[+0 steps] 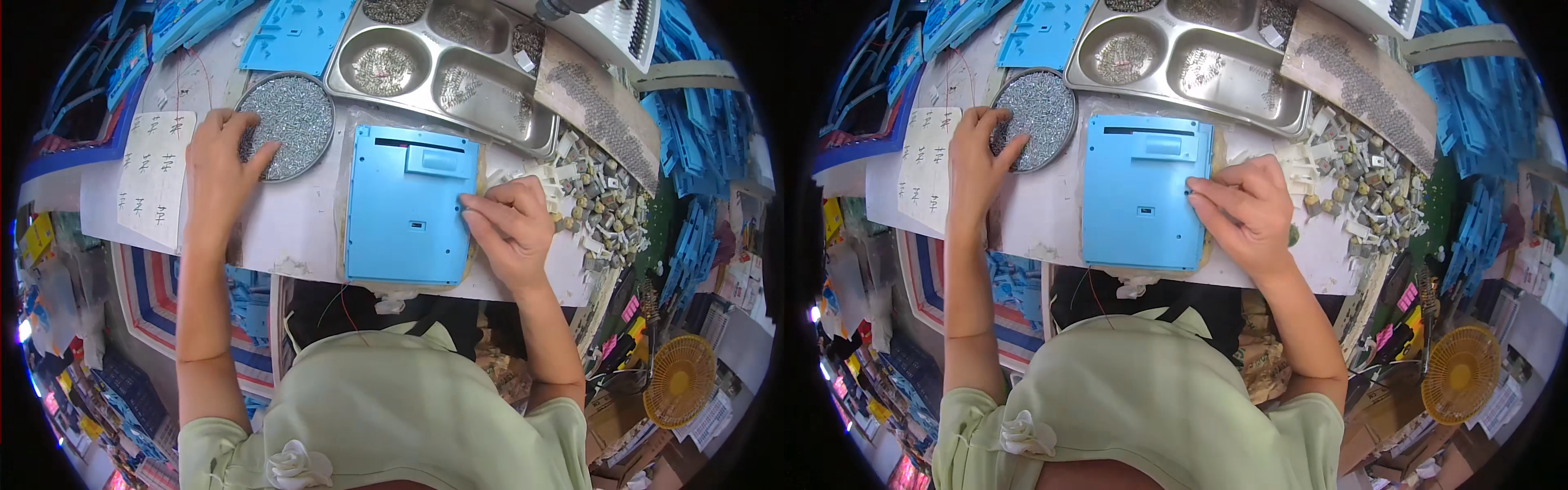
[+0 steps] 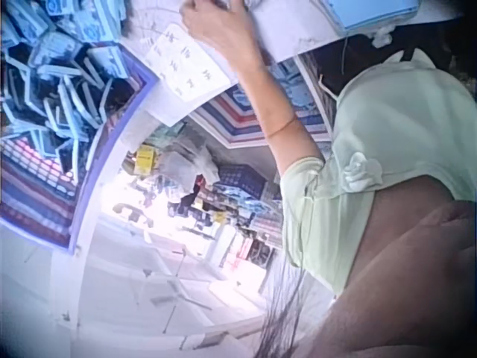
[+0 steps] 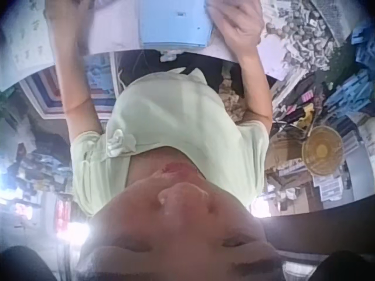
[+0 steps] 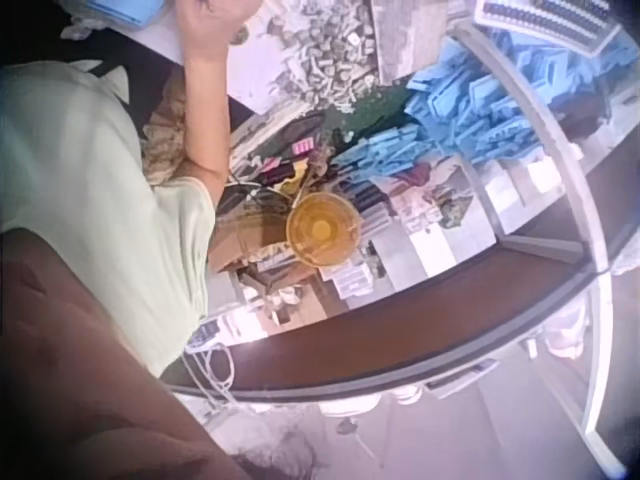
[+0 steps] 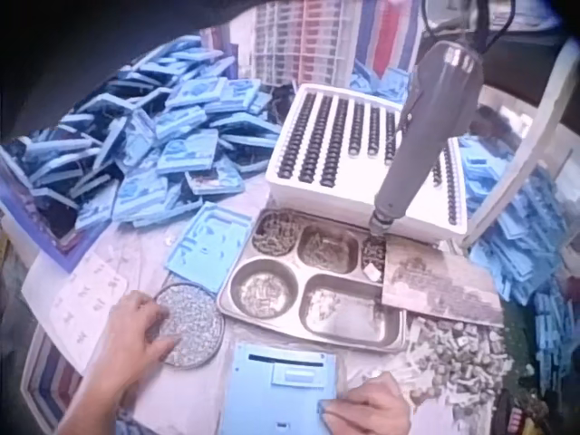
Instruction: Soldering components and using a power screwdriver to assemble a plastic electronic handheld device.
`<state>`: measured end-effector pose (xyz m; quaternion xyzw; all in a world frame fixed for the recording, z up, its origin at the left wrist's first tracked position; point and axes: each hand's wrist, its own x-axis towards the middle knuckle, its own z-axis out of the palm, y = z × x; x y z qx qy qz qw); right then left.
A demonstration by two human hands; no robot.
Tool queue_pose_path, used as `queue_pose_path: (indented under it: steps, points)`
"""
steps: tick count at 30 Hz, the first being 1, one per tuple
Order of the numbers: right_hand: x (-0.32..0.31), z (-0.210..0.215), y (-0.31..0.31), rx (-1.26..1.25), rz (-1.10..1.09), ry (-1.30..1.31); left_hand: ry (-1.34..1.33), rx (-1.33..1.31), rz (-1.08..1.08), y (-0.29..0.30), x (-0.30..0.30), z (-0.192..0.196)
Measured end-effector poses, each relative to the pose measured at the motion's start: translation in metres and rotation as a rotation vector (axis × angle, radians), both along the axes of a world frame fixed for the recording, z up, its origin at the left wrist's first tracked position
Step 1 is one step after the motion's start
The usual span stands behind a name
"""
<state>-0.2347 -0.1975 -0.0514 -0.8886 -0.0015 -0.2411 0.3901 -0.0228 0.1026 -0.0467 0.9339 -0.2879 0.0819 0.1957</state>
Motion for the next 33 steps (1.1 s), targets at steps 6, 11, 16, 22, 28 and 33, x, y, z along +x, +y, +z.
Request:
queue_pose_path:
  steps: [6,11,16,22,28,33]
  points:
    - [0.006,-0.01,0.0,-0.127,0.061,-0.035,0.026,-0.025,-0.046,0.007,0.003,-0.006]
    - [0.0,-0.01,0.0,-0.119,0.055,0.009,0.022,-0.014,-0.099,0.006,0.006,-0.01]
    - [-0.004,0.007,-0.016,-0.097,-0.021,-0.005,0.05,-0.029,-0.104,0.005,0.009,-0.008]
    - [0.014,0.035,-0.021,-0.162,0.08,-0.117,0.02,-0.068,-0.127,0.003,0.011,-0.005]
    - [-0.004,0.001,0.021,-0.165,-0.043,-0.089,0.007,-0.165,-0.083,0.001,0.004,-0.01]
    - [-0.006,0.003,0.02,-0.27,-0.057,-0.102,0.03,-0.07,-0.094,0.002,0.008,-0.01]
